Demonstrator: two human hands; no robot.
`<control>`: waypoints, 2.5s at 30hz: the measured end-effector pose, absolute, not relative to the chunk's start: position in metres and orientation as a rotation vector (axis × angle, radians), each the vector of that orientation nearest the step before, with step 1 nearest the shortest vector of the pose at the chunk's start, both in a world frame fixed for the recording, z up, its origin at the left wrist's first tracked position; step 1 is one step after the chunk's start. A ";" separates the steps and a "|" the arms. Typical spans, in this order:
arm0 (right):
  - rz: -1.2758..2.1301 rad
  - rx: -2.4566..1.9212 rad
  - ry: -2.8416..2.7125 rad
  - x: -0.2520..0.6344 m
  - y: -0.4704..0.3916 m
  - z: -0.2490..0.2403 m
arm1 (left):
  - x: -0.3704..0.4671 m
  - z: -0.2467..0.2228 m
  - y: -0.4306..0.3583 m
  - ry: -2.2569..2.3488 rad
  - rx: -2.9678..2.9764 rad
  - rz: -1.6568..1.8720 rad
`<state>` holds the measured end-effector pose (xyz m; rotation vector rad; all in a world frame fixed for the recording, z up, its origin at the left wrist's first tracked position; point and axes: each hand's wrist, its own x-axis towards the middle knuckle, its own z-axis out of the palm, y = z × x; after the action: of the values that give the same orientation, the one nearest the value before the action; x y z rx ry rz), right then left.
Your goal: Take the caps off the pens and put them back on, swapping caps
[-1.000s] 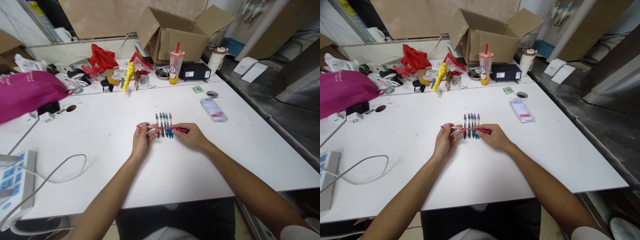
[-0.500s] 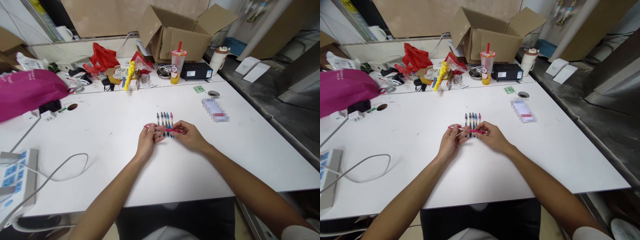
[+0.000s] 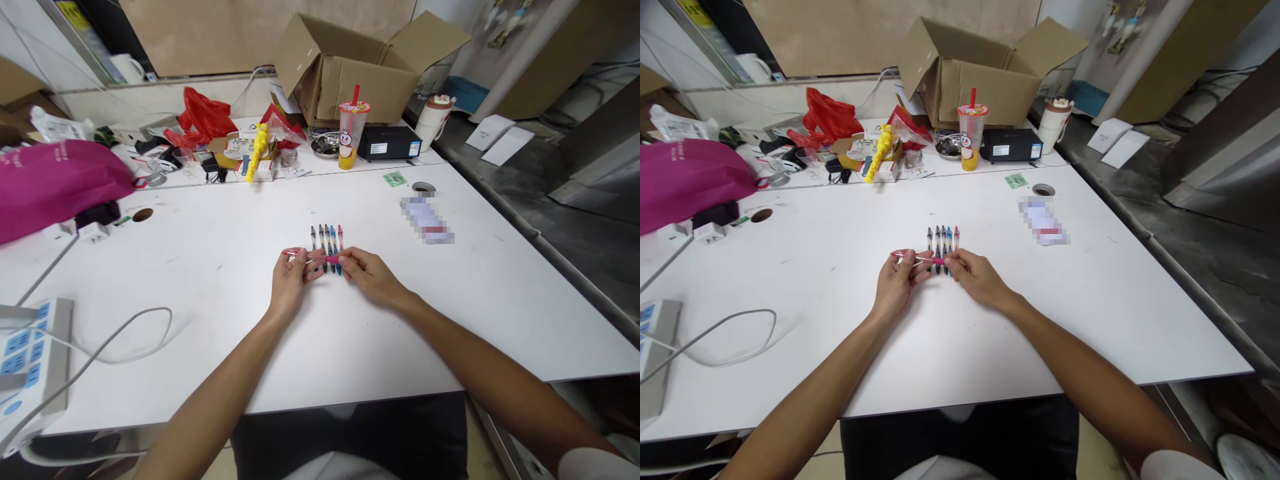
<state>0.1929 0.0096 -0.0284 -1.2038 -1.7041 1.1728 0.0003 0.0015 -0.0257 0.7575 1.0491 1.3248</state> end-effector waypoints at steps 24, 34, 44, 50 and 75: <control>1.091 -1.224 -1.779 0.193 0.010 -0.032 | -0.003 -0.031 0.005 1.059 0.799 1.321; 1.149 -1.261 -1.809 0.190 0.008 -0.029 | -0.004 -0.034 0.005 1.071 0.860 1.310; 1.481 -1.173 -1.693 0.186 0.006 -0.031 | -0.006 -0.034 0.006 1.004 1.010 1.368; 1.249 -1.152 -1.702 0.190 0.007 -0.028 | -0.011 -0.033 0.007 1.075 1.054 1.515; 0.550 -1.644 -1.958 0.196 0.010 -0.015 | -0.014 -0.027 0.007 1.189 1.099 1.337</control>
<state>0.1955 0.0095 -0.0150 -1.6440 -1.9582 0.5495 -0.0145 0.0073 -0.0269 1.0993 1.1888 1.3374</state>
